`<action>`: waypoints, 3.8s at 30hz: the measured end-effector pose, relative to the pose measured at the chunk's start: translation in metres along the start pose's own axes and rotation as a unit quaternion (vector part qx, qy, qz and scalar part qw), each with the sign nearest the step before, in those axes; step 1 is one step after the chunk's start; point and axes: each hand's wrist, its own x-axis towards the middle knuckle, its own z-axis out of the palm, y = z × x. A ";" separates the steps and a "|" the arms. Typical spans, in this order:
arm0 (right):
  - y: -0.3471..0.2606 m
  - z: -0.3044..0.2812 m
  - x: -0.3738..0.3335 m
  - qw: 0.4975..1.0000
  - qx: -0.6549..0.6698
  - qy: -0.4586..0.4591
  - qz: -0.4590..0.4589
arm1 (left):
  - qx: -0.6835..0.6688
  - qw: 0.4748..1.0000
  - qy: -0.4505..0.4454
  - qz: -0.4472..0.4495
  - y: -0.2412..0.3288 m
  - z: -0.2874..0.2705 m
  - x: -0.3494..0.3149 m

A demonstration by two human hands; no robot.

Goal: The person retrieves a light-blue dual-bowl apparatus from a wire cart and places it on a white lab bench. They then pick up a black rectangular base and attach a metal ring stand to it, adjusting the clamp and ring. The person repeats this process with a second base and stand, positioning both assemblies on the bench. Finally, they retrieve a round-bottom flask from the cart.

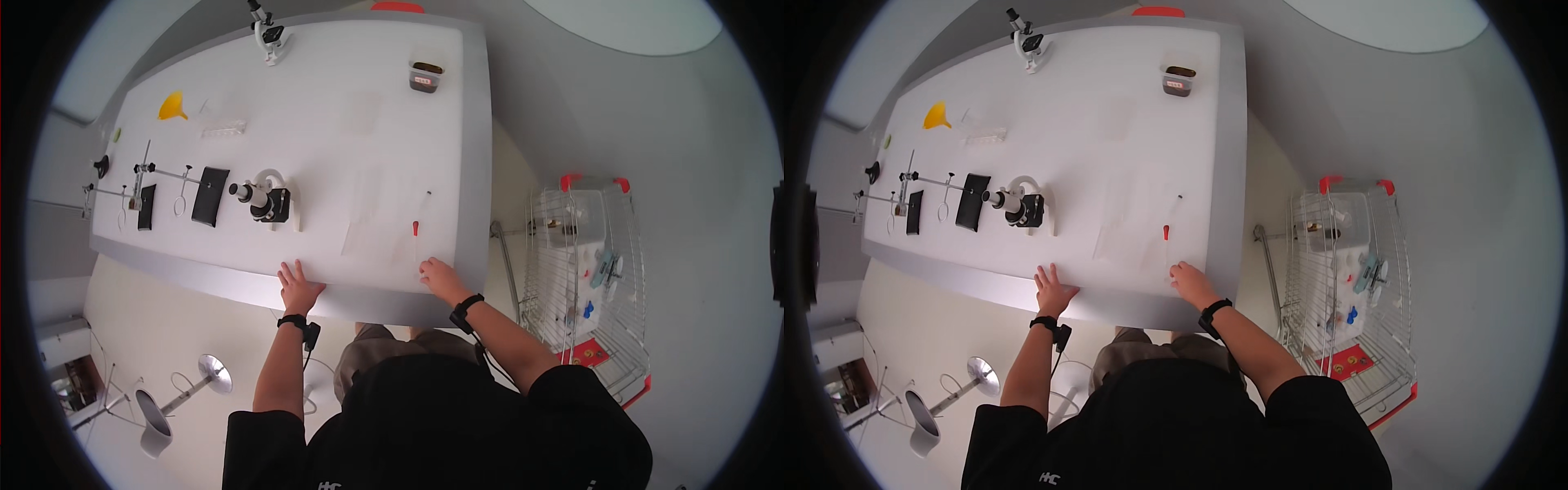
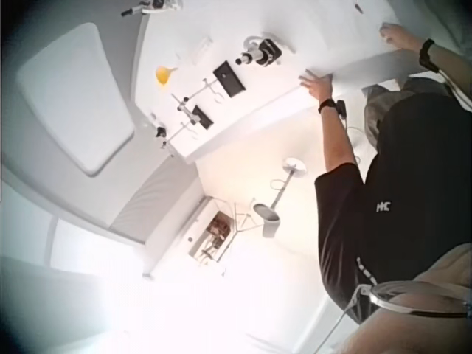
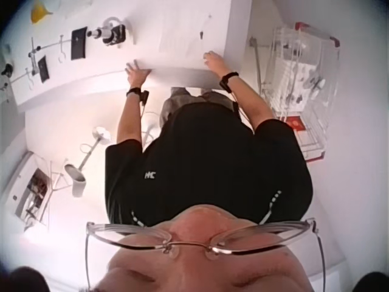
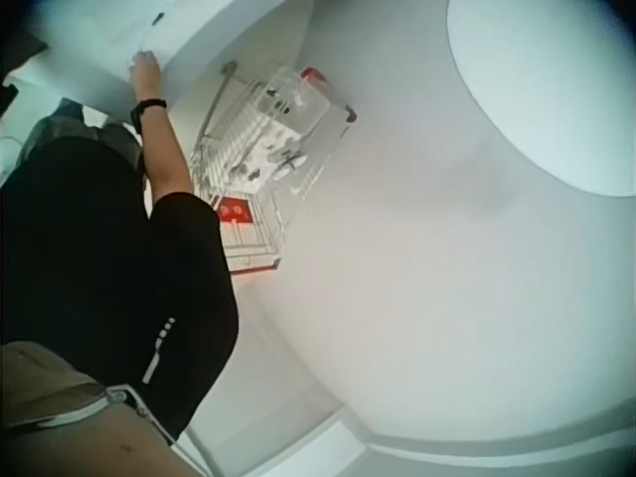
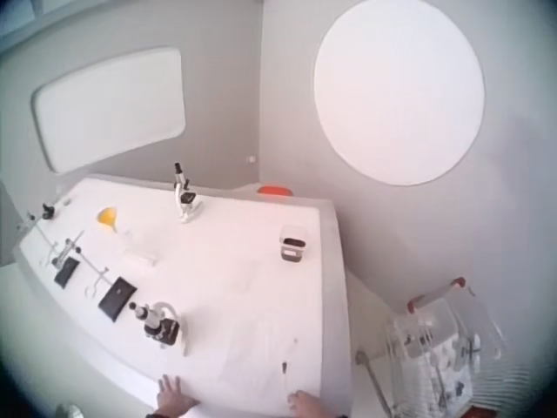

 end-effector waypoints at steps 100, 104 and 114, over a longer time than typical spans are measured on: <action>0.598 -0.180 -0.267 0.067 0.825 0.547 0.129 | -0.056 0.969 -0.231 0.073 0.202 0.074 -0.159; 0.629 -0.184 -0.260 0.007 0.797 0.601 0.067 | -0.152 0.966 -0.208 0.024 0.216 0.070 -0.188; 0.627 -0.184 -0.250 -0.002 0.796 0.596 0.108 | -0.108 0.970 -0.219 0.010 0.116 0.106 -0.188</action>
